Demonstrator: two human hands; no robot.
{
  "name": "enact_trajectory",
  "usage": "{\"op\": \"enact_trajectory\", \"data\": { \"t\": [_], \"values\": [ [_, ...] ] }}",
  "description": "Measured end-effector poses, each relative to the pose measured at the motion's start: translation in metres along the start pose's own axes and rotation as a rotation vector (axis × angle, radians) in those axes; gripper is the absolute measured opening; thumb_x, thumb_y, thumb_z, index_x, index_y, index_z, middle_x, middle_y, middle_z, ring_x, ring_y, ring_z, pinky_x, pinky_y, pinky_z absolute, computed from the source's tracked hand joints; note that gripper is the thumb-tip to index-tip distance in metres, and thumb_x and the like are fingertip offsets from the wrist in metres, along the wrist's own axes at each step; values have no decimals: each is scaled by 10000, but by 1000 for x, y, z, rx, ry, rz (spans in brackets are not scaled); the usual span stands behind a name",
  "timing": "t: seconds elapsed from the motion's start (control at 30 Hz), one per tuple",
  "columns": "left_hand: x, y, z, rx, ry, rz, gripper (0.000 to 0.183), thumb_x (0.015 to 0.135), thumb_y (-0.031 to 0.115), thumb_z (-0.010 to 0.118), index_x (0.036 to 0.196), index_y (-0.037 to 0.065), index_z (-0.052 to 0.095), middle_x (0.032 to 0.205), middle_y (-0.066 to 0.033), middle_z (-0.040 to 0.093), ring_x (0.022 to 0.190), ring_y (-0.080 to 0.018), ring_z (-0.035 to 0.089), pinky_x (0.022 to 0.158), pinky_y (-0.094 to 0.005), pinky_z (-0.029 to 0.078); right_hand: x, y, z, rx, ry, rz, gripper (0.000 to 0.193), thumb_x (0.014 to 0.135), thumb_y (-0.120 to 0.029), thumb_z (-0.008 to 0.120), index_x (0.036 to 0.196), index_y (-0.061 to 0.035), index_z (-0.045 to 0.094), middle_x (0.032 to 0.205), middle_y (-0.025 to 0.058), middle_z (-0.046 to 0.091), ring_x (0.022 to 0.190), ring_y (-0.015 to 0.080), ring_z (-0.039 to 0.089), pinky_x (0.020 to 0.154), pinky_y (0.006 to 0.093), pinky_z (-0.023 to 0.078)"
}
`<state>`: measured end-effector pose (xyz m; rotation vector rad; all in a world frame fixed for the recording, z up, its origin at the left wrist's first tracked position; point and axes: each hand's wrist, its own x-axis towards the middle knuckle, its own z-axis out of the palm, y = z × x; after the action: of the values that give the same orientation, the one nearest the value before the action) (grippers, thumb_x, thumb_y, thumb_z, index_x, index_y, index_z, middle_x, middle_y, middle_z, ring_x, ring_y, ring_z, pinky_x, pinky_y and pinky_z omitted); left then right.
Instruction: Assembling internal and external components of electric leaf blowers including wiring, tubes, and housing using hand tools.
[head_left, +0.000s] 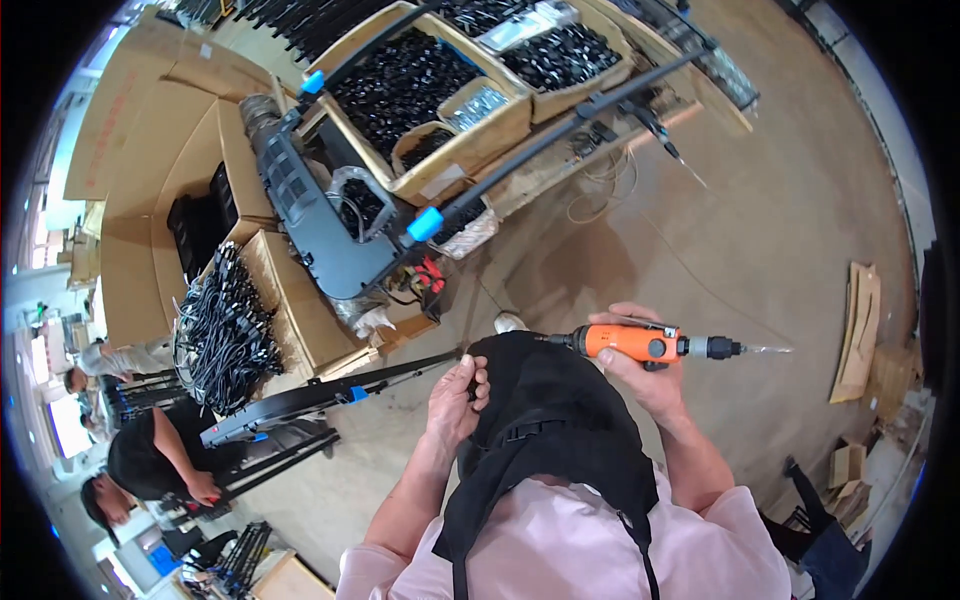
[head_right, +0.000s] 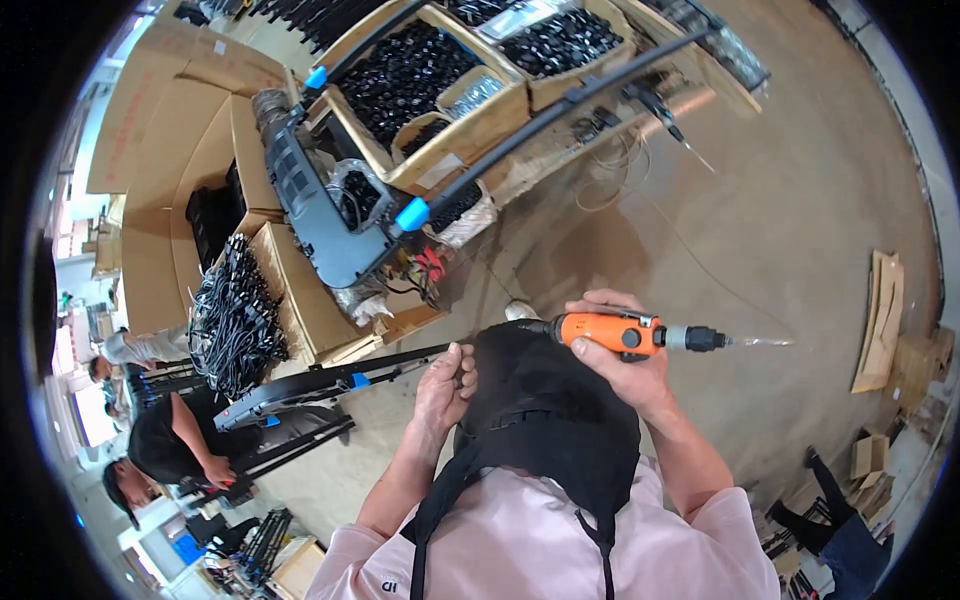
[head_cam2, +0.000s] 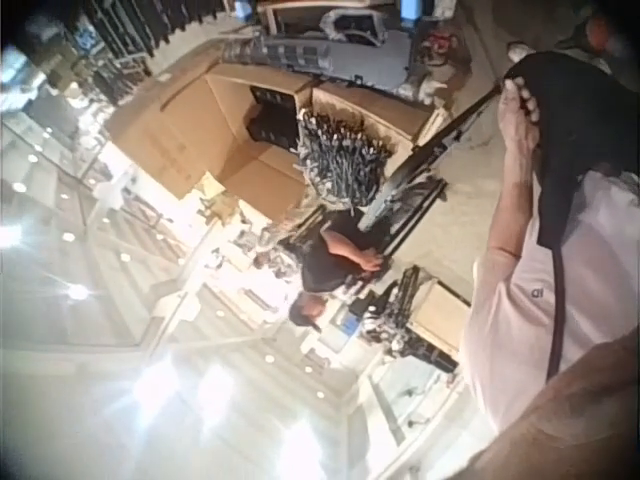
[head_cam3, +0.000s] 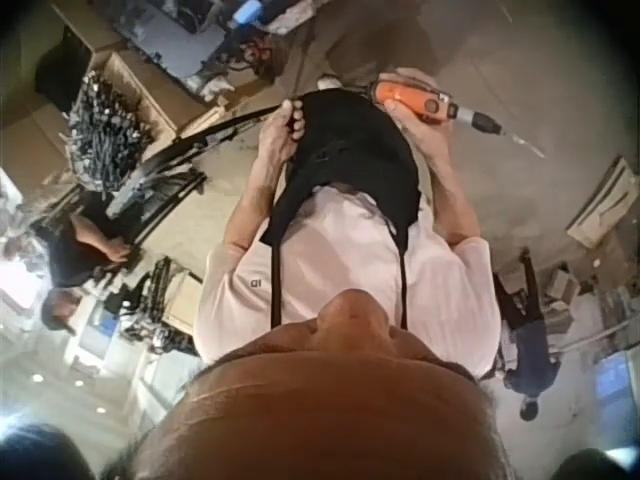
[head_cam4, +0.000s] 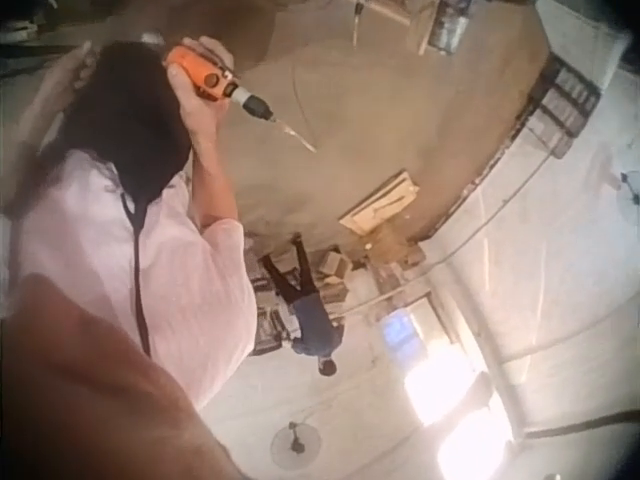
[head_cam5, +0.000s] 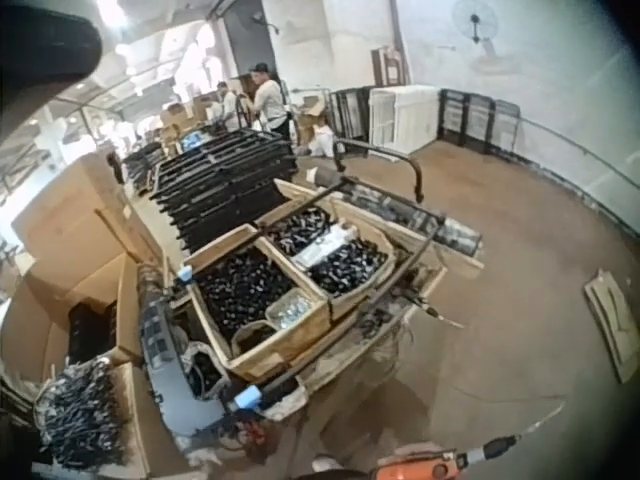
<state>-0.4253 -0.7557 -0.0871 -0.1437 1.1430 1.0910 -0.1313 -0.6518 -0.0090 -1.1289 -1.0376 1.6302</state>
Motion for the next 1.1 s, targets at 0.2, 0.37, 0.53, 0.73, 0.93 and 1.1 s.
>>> {"op": "enact_trajectory", "data": {
  "t": [0.2,0.37,0.53,0.73,0.93,1.1],
  "values": [
    [4,-82,65,109,47,-159,337,1101,408,570,1120,74,612,817,17,529,660,-106,460,532,-240,365,-62,35,-67,40,7,-58,574,840,-23,803,1352,-4,546,1258,209,718,1173,279,697,1070,438,532],
    [8,-143,94,25,-14,-190,291,1106,349,574,1177,73,634,880,12,580,691,-107,510,548,-240,403,-98,47,-110,112,7,-22,551,848,-33,805,1339,-10,554,1265,197,711,1179,279,690,1076,436,527],
    [13,-173,110,-77,10,-217,273,1100,352,585,1148,87,628,865,19,558,684,-107,498,542,-241,399,-106,46,-142,-45,-54,-66,519,846,-31,793,1316,-17,574,1266,170,701,1180,261,685,1079,419,522],
    [11,-173,128,-95,-63,-156,261,1109,338,569,1137,86,630,859,22,552,704,-101,497,558,-239,409,-95,43,-147,-64,-73,-125,517,851,-45,789,1317,-13,566,1276,175,701,1189,270,681,1082,418,518],
    [5,-145,126,-178,-81,-88,253,1111,322,566,1147,82,637,858,29,552,718,-98,502,574,-234,415,-68,27,-120,-95,-175,-142,503,861,-70,813,1309,-24,589,1284,132,711,1164,247,695,1046,386,538],
    [7,-100,112,-286,-118,-17,251,1112,332,565,1153,95,633,840,38,547,703,-98,495,578,-240,408,-28,8,-77,-244,-315,-217,528,860,-54,814,1327,-24,569,1282,152,710,1168,250,698,1042,382,542]
  ]
}}
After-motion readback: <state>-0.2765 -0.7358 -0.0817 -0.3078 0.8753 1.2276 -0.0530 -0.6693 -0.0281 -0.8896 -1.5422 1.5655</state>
